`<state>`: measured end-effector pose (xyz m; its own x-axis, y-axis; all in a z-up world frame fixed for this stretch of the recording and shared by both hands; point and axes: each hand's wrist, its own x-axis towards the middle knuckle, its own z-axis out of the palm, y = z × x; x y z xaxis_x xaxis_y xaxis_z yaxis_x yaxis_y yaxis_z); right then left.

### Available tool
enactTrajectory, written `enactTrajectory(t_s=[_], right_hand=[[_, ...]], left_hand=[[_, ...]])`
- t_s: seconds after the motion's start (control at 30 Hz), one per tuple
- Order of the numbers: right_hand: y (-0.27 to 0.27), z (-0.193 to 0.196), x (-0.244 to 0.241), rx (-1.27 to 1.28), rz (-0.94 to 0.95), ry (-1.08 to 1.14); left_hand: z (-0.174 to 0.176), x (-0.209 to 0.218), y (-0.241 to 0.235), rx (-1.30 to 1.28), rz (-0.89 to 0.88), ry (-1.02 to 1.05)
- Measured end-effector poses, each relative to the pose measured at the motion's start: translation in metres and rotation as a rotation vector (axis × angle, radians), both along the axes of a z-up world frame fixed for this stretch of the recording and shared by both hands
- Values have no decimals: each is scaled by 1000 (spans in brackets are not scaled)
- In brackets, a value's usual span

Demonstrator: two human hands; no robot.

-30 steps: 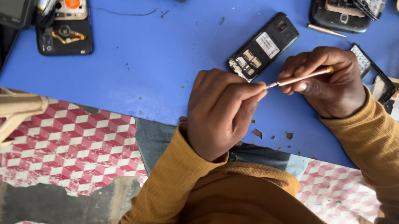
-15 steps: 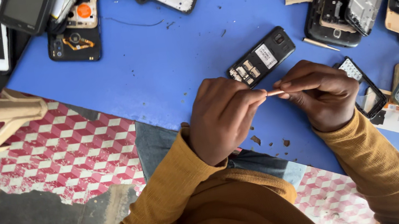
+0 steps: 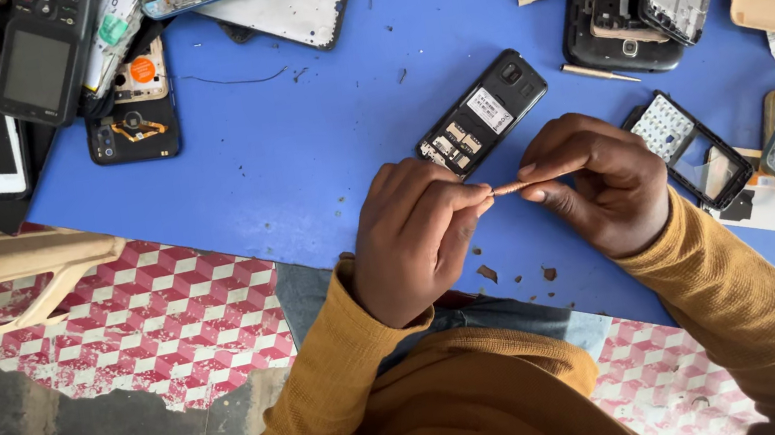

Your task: The person disassembles and reassembles several mobile phones on a cluttered workbench. They use a screwdriver to remove screws, detach back covers, and handle internal components, then reattach parts and secure screws.

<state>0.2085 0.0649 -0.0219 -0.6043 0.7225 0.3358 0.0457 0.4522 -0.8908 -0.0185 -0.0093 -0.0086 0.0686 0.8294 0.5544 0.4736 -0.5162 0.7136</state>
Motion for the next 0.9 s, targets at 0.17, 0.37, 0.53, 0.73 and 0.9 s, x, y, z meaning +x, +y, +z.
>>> enactTrajectory(t_s=[0.17, 0.37, 0.53, 0.73, 0.9], right_hand=[[-1, 1, 0, -20, -16, 2], [0, 2, -2, -21, -8, -13], [-2, 4, -5, -68, 13, -31], [7, 14, -7, 11, 79, -118], [3, 20, -15, 175, 64, -151]], left_hand=[[2, 0, 1, -32, -3, 11], [0, 0, 3, -32, -12, -34], [-4, -1, 3, -63, -60, -74], [-1, 2, -1, -95, -42, -213], [7, 0, -3, -55, -8, -261]])
